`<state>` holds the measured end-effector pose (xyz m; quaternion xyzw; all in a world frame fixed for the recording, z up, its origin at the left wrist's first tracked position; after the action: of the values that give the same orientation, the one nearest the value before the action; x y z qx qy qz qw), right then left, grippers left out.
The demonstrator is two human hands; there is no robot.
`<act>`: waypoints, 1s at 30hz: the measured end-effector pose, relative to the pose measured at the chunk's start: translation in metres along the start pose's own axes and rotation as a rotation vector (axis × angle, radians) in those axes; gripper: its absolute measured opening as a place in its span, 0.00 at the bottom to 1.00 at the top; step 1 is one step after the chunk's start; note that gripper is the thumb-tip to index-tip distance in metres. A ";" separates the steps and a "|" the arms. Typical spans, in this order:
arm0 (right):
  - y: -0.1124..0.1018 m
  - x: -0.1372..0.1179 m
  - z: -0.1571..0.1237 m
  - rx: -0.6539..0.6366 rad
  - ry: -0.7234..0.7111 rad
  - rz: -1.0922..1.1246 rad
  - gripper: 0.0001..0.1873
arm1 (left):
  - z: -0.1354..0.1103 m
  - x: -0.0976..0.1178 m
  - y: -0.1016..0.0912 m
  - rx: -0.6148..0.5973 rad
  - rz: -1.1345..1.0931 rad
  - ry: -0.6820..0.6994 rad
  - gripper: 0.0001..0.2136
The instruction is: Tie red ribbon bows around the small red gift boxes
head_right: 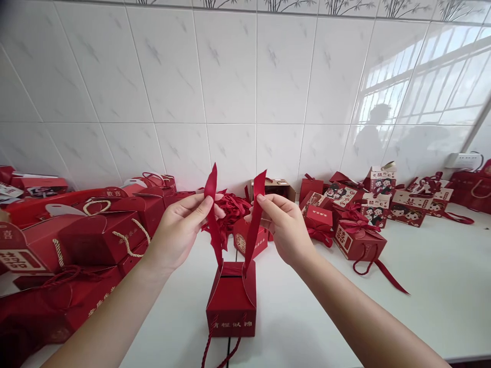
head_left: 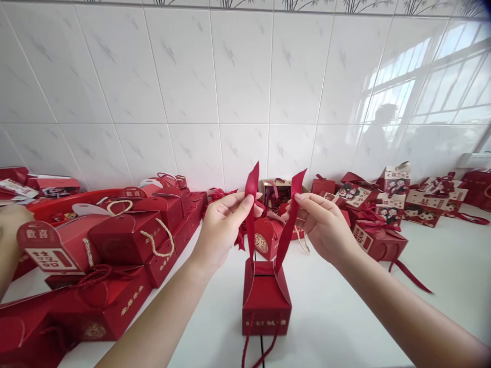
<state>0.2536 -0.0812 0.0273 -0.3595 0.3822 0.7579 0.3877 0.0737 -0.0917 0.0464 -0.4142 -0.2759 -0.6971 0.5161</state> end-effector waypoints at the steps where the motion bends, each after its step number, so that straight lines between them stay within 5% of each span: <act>1: 0.001 0.000 0.001 -0.001 0.016 -0.005 0.12 | 0.000 0.000 0.000 -0.005 0.012 0.001 0.10; 8: 0.012 0.002 0.008 -0.023 0.093 -0.154 0.16 | -0.004 -0.001 0.010 -0.111 -0.009 -0.058 0.10; 20: 0.018 0.015 0.000 -0.303 0.002 -0.187 0.09 | -0.005 -0.010 0.005 -0.191 0.026 -0.205 0.12; 23: 0.014 0.011 0.001 -0.363 -0.106 -0.376 0.08 | -0.005 -0.013 0.001 -0.189 -0.108 -0.238 0.12; 30: 0.004 0.005 -0.008 -0.545 -0.627 -1.134 0.14 | -0.006 -0.015 -0.003 -0.187 -0.233 -0.271 0.10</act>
<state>0.2500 -0.0877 0.0208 -0.3524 -0.1975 0.5755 0.7110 0.0708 -0.0881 0.0304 -0.5159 -0.3227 -0.7125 0.3494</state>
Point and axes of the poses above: each hand's wrist, its own z-axis towards the middle knuckle, its own y-axis out of the palm, x = y × z, the point moved 3 cm from there along z, towards the middle knuckle, and after that the axes turned 12 degrees about -x, right-handed, at the moved point
